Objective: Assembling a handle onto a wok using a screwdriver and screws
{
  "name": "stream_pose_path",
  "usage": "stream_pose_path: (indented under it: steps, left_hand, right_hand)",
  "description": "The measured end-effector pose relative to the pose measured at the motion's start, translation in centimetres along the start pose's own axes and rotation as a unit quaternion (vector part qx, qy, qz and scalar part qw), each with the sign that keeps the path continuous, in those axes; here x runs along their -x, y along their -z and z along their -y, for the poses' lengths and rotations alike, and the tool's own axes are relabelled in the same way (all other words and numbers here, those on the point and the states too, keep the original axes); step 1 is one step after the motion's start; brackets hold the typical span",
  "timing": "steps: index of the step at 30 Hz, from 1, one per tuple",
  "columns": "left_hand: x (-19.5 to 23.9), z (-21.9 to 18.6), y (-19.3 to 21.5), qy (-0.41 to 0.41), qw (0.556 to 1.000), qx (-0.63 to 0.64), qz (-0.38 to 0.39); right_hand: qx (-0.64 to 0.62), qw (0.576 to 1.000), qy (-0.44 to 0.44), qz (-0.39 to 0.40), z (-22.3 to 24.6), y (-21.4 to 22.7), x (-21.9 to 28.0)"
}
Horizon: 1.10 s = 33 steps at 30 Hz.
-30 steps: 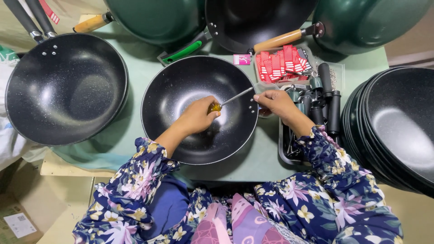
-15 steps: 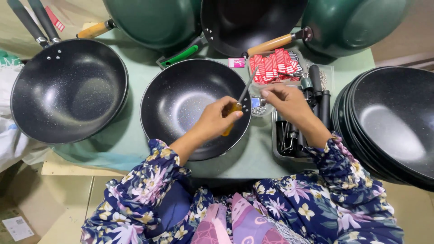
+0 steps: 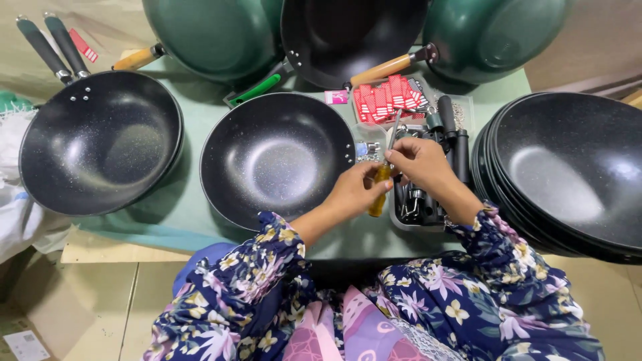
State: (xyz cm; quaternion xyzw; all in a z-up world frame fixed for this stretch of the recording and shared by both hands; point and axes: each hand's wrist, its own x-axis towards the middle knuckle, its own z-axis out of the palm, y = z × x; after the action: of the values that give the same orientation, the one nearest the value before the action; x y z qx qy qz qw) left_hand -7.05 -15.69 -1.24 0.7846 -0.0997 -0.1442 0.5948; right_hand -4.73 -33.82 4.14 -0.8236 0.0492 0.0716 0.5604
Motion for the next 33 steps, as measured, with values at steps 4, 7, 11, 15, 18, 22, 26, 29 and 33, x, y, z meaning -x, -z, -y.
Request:
stream_pose_path:
  steps: [4,7,11,15,18,22,26,29,33]
  left_hand:
    - [-0.9,2.6,-2.2,0.012,1.0,-0.018,0.015]
    - [-1.3,4.0,-3.0,0.025,0.999,-0.03,0.01]
    - [-1.8,5.1,-3.6,0.014,0.998,-0.06,0.011]
    - [-2.4,5.8,-3.9,-0.002,0.996,-0.094,-0.002]
    - [-3.2,7.1,-4.7,-0.012,0.992,-0.127,-0.009]
    - [-3.8,8.2,-5.3,-0.018,0.992,-0.127,-0.009]
    - [-3.9,8.9,-5.4,-0.013,0.987,-0.158,0.016]
    - [-3.9,8.9,-5.2,-0.015,0.986,-0.161,0.028]
    - [-2.8,5.6,-3.9,-0.047,0.986,-0.157,0.028]
  right_hand:
    - [-0.004,0.999,-0.04,-0.028,-1.8,-0.5,-0.2]
    - [0.04,0.996,-0.07,-0.029,-3.5,-0.8,-0.8]
    - [0.093,0.994,-0.06,-0.004,-3.8,-0.8,-0.4]
    - [0.145,0.988,-0.05,0.027,-3.9,-0.8,-0.1]
    - [0.215,0.975,-0.044,0.041,-4.4,-0.7,-0.4]
    - [0.242,0.969,-0.029,0.048,-4.9,-0.7,-0.8]
    - [0.232,0.97,-0.038,0.064,-4.5,-0.6,-0.8]
    - [0.204,0.978,-0.027,0.033,-2.7,0.2,-0.2]
    - [0.104,0.992,0.022,-0.073,-0.9,2.3,-0.4]
